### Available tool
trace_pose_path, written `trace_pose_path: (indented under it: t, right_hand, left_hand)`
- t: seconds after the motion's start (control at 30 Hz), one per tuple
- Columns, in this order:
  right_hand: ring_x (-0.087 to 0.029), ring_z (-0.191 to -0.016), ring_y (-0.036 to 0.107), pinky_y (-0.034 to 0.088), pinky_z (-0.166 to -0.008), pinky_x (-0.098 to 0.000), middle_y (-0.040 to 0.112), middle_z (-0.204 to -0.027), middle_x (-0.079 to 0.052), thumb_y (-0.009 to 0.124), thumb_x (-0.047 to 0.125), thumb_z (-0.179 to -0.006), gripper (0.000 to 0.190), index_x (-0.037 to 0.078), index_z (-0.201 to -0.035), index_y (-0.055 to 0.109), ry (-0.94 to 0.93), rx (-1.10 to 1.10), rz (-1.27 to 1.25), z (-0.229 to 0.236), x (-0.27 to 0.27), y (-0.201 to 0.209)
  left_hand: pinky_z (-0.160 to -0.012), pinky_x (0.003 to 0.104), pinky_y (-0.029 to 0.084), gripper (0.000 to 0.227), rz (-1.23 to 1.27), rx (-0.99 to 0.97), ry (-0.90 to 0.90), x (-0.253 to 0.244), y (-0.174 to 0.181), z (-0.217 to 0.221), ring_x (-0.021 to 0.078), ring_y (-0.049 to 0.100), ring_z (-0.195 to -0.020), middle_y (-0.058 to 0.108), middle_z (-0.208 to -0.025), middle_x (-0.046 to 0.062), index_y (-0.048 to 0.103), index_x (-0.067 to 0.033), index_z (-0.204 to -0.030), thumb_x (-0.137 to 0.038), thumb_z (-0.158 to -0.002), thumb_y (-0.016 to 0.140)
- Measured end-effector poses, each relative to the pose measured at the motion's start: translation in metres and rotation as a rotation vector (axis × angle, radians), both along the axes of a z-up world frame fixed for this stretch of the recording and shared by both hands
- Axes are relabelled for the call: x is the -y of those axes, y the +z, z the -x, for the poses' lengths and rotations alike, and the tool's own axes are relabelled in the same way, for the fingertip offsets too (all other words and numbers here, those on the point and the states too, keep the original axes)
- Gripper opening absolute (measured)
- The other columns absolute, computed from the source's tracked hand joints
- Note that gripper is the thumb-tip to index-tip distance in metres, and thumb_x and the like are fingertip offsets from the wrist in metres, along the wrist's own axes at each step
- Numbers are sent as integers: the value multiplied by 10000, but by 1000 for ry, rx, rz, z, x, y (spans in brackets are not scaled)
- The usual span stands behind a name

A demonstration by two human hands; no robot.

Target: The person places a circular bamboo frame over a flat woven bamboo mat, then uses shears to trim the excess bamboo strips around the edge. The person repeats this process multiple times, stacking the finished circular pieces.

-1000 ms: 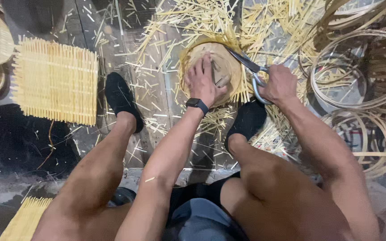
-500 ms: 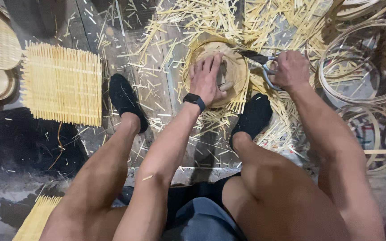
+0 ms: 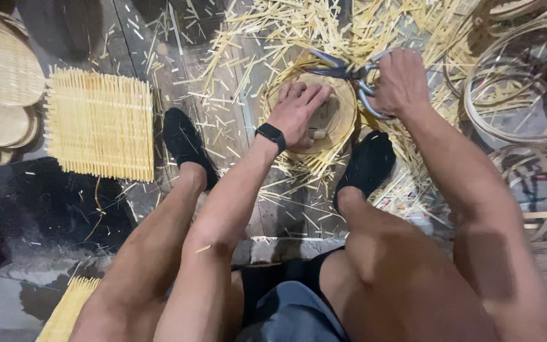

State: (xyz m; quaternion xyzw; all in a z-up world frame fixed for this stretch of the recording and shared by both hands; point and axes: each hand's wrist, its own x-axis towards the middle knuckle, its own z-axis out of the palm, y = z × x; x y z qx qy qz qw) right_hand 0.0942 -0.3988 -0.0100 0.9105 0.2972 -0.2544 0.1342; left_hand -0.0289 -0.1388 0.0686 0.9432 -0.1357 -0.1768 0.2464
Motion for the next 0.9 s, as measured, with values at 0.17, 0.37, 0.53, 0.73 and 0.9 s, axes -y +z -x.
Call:
trace_pose_path:
  t: [0.17,0.37,0.53,0.73,0.9]
  right_hand:
    - [-228,-735,476,548,-592,-414,509,-842,-103,607,365,-933,399,67,-1180,706,-110,-98,-146,-9,22,-23]
    - [-193,-795,478,498,-692,-354,508,-881,-84,617,640,-949,601,56,-1078,679,114,187,-167,-1,27,0]
    - [-183,-760,500,499,-650,-340,512,-848,-60,605,413,-986,341,72,-983,617,76,98,2,-4,9,-12]
    - [-177,-674,471,478,-569,-320,491,-766,-75,553,688,-982,643,56,-1016,662,151,117,-23,-10,27,9]
    - [-213,-751,550,522,-639,-368,563,-815,-103,602,546,-964,515,89,-1198,646,13,19,-109,-4,6,-5]
  left_hand:
    - [-1143,678,261,1401,-162,63,190,18,9,10,529,334,-1421,370,-1519,279,294,-237,-1561,-515,-386,1004]
    - [-1137,636,302,1189,-165,71,689,59,-25,26,472,393,-1411,382,-1517,301,106,-67,-1630,-338,-750,857]
    - [-1092,601,342,1155,-142,83,552,47,-20,32,441,456,-1352,419,-1504,264,128,-119,-1617,-241,-713,836]
    - [-1072,535,362,1106,-70,144,367,27,-9,27,394,489,-1316,442,-1509,202,208,-168,-1586,-168,-667,822]
    - [-1096,503,381,1027,-57,86,241,12,-4,25,354,516,-1346,491,-1481,156,282,-177,-1607,-60,-693,736]
